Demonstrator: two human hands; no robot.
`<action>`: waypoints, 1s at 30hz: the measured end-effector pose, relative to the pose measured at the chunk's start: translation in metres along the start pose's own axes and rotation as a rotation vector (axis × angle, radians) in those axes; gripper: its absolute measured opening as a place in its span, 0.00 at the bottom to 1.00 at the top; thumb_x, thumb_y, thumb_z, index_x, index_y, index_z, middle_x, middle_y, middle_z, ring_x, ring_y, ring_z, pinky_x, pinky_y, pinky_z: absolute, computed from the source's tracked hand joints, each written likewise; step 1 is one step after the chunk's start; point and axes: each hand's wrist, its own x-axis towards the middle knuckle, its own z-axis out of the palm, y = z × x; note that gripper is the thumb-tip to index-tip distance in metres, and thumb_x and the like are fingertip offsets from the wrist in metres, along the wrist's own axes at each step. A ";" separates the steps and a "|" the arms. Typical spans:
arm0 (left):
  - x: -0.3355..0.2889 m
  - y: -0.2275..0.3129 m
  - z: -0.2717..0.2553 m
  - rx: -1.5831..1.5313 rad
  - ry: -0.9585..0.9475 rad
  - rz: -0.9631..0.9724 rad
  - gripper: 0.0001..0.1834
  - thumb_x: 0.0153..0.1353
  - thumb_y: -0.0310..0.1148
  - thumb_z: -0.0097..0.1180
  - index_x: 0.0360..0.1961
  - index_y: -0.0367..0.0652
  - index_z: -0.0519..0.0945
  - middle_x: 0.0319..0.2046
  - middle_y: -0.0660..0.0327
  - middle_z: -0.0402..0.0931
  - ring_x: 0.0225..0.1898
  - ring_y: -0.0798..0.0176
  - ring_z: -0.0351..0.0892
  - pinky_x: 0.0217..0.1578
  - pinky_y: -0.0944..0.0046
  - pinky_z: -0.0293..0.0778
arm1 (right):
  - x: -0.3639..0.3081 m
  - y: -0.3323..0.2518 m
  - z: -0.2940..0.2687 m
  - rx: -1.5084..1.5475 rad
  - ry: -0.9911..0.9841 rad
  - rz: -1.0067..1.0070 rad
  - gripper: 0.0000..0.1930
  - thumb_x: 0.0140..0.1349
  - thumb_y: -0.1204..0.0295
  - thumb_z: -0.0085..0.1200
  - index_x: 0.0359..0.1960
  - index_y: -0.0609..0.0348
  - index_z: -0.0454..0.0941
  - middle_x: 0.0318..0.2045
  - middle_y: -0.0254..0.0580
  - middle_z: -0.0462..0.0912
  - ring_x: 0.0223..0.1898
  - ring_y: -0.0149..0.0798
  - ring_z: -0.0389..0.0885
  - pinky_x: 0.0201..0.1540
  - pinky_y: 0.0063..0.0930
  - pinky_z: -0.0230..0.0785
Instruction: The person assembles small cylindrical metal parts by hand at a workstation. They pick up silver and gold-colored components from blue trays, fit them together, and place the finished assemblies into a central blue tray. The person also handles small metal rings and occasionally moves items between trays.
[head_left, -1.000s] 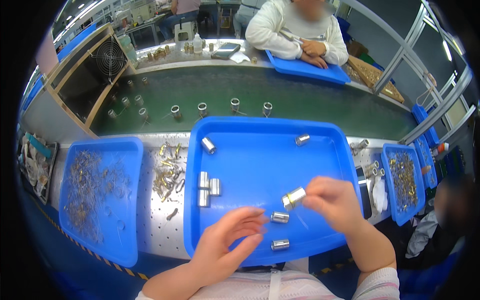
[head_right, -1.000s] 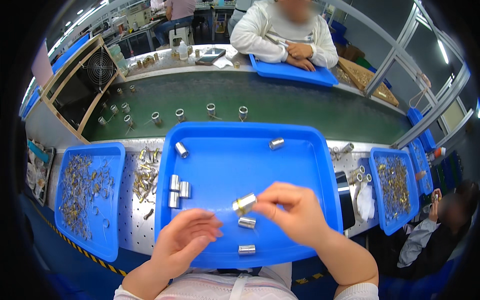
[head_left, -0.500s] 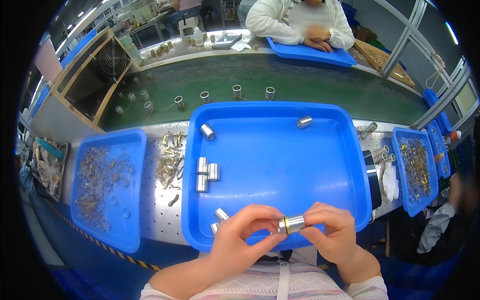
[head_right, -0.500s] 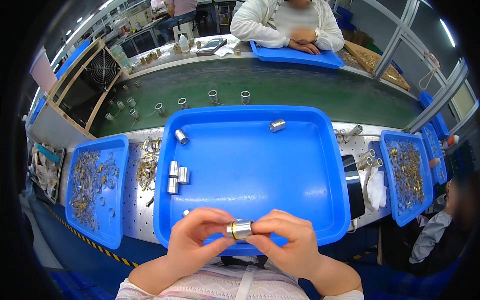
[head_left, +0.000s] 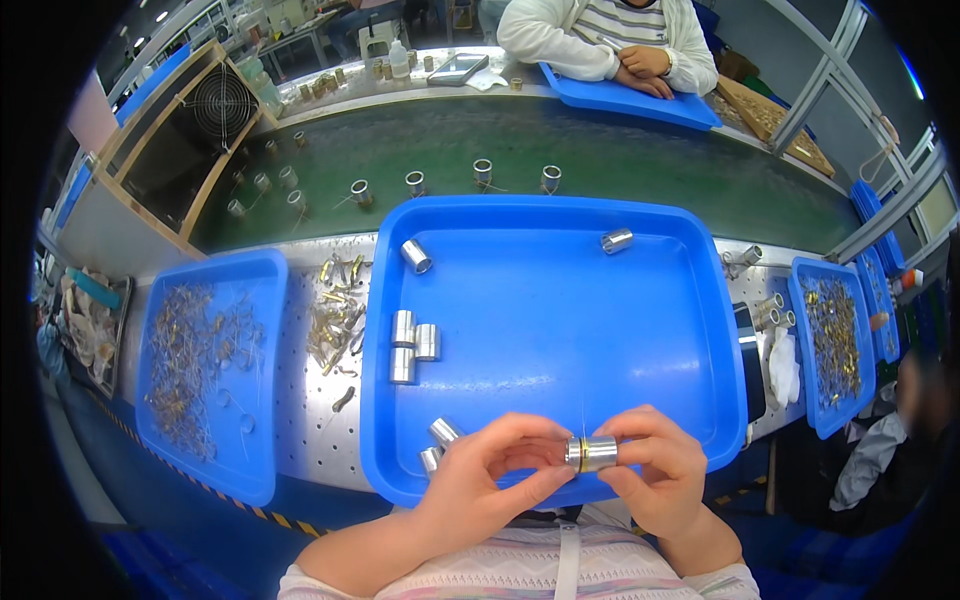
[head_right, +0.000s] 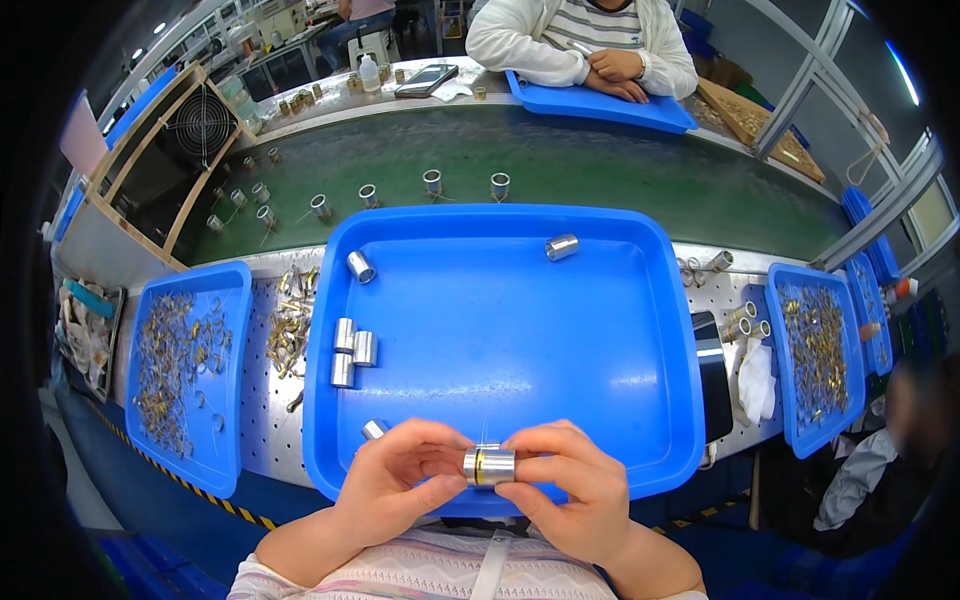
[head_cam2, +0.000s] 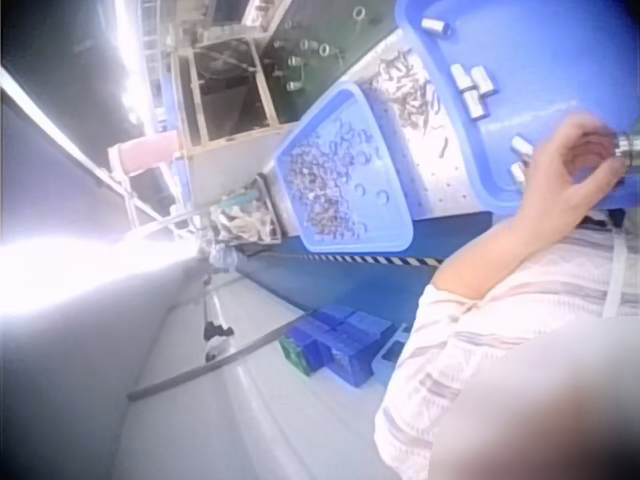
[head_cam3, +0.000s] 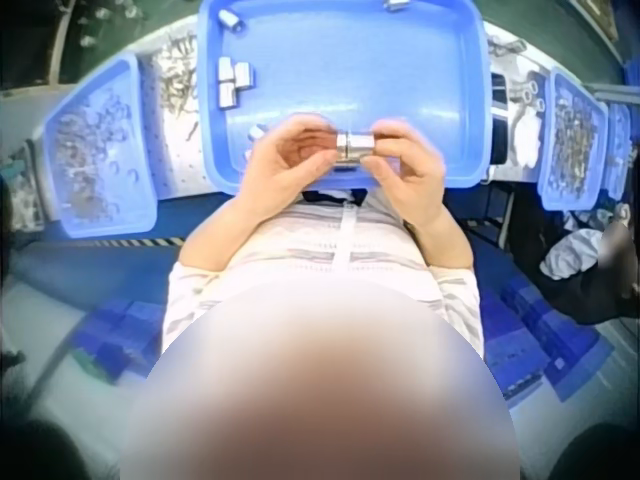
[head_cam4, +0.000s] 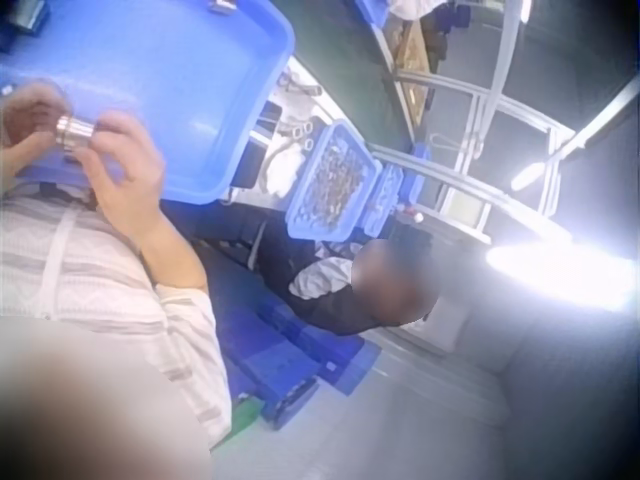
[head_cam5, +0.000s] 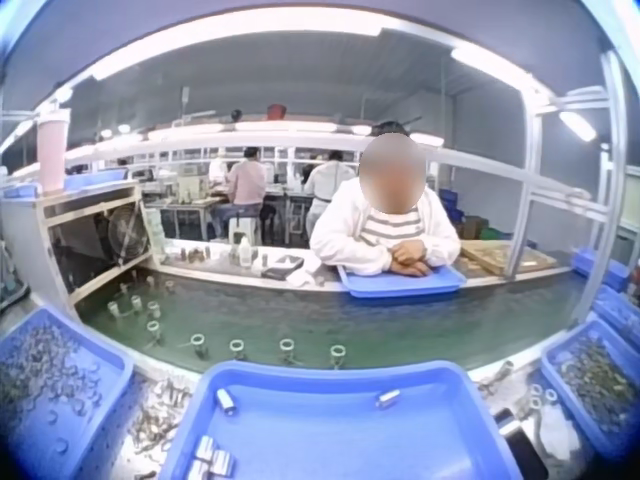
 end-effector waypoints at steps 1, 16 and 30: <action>0.000 -0.001 0.000 0.002 -0.007 -0.003 0.18 0.55 0.17 0.56 0.47 0.33 0.69 0.44 0.54 0.72 0.45 0.65 0.75 0.48 0.66 0.73 | 0.001 0.000 0.000 -0.017 -0.003 -0.017 0.10 0.44 0.79 0.65 0.30 0.62 0.80 0.36 0.46 0.80 0.34 0.40 0.78 0.36 0.28 0.70; 0.003 -0.007 -0.006 0.081 0.026 0.094 0.19 0.48 0.14 0.58 0.42 0.34 0.70 0.43 0.52 0.71 0.45 0.62 0.76 0.49 0.62 0.74 | 0.005 -0.005 0.008 -0.286 -0.047 -0.171 0.13 0.38 0.78 0.68 0.29 0.60 0.81 0.36 0.44 0.79 0.35 0.42 0.79 0.35 0.29 0.70; 0.003 -0.009 -0.007 0.163 -0.019 0.286 0.20 0.49 0.13 0.57 0.45 0.35 0.70 0.46 0.52 0.69 0.49 0.60 0.73 0.52 0.60 0.72 | 0.002 0.000 0.006 -0.087 -0.036 -0.010 0.12 0.40 0.77 0.68 0.29 0.62 0.81 0.37 0.45 0.80 0.35 0.42 0.79 0.35 0.30 0.70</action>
